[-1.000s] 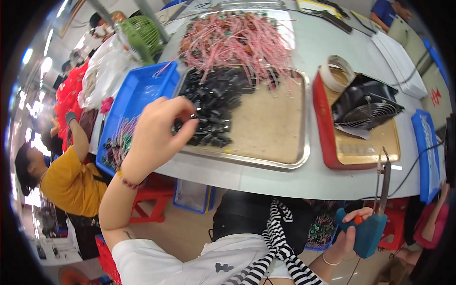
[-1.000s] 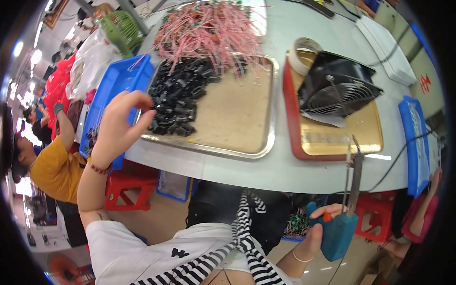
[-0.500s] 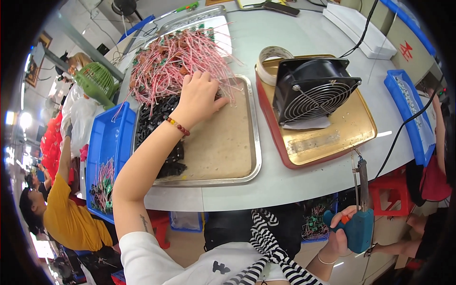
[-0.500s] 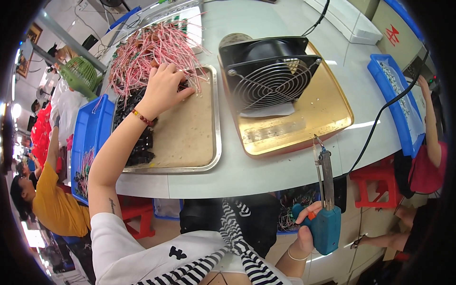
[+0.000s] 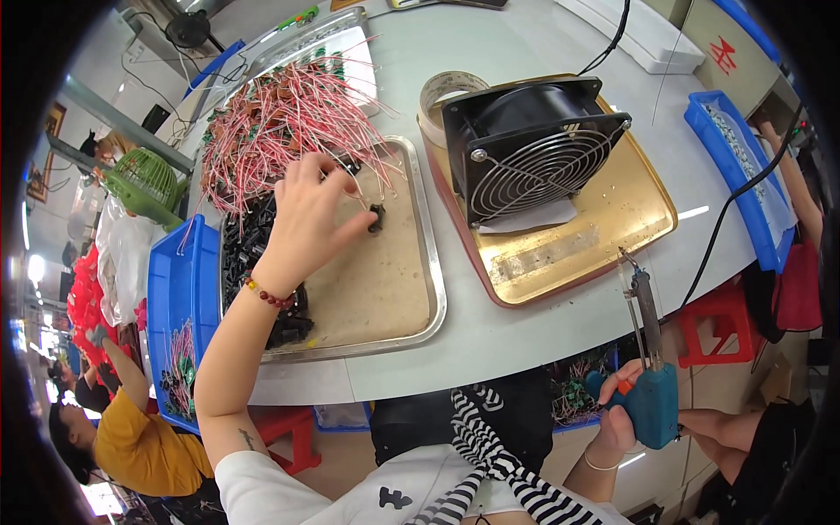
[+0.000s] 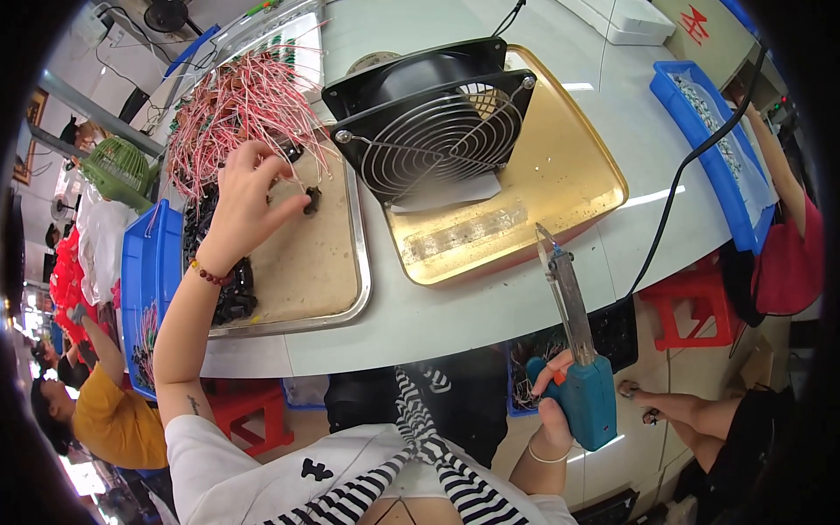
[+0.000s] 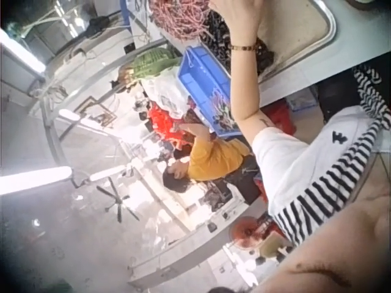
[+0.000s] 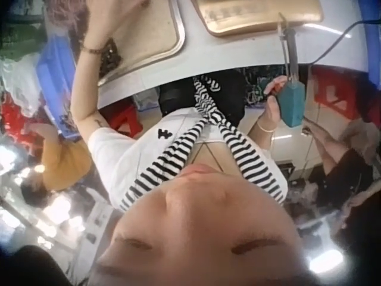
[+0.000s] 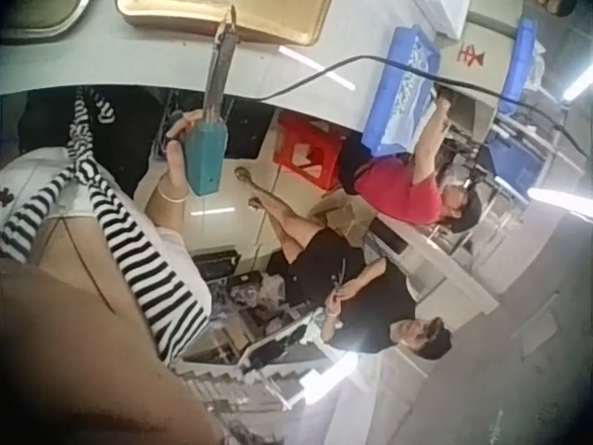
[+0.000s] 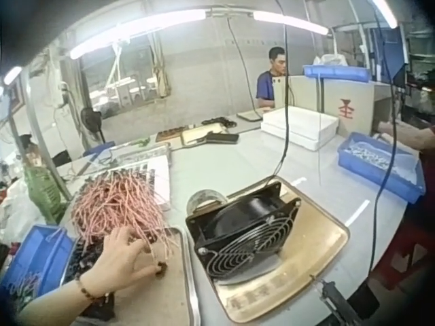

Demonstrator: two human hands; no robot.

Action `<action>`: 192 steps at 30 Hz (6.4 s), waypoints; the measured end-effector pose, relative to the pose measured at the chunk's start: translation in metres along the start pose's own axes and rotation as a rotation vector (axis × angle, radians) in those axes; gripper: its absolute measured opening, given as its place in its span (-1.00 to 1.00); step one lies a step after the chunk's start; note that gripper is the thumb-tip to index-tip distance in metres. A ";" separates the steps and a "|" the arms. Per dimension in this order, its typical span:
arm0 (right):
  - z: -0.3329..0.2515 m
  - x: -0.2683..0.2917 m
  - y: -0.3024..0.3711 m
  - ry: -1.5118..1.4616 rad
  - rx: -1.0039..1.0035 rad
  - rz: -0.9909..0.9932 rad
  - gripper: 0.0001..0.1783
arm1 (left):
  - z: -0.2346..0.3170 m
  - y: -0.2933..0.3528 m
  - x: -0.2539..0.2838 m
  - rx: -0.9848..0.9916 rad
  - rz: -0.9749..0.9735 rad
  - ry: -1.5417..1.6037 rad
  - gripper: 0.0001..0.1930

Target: The person picks up circuit boards with attached wires and plastic switch components, then solders the wires onto the components using a soldering iron.

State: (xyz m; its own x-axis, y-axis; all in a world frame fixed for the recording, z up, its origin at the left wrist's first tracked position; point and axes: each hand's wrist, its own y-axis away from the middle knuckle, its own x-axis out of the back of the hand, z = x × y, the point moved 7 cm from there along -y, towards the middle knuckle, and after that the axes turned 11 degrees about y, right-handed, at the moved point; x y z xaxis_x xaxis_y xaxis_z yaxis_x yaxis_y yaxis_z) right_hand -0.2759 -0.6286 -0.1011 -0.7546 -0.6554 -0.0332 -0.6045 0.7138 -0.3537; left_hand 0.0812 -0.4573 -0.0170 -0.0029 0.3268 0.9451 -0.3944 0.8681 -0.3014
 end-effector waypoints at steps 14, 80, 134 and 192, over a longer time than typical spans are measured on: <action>-0.002 -0.002 0.001 -0.007 0.032 -0.082 -0.48 | 0.010 0.014 -0.025 0.093 0.084 0.343 -0.82; -0.013 0.021 0.016 0.002 0.003 0.076 -0.41 | 0.120 -0.017 -0.022 0.142 -0.002 0.802 -0.83; -0.009 0.024 0.012 -0.078 0.103 0.123 -0.46 | 0.119 -0.017 -0.019 0.021 0.074 0.743 -0.80; -0.001 0.020 0.014 -0.051 0.026 0.101 -0.50 | 0.164 -0.044 -0.005 -0.285 0.156 0.576 -0.84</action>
State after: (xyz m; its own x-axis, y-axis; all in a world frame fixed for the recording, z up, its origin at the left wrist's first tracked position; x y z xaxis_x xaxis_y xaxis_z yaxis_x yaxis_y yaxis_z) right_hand -0.2999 -0.6310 -0.1054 -0.7968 -0.5928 -0.1169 -0.5188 0.7705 -0.3704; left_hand -0.0520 -0.5582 0.0123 0.4827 0.5359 0.6927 -0.1705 0.8333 -0.5259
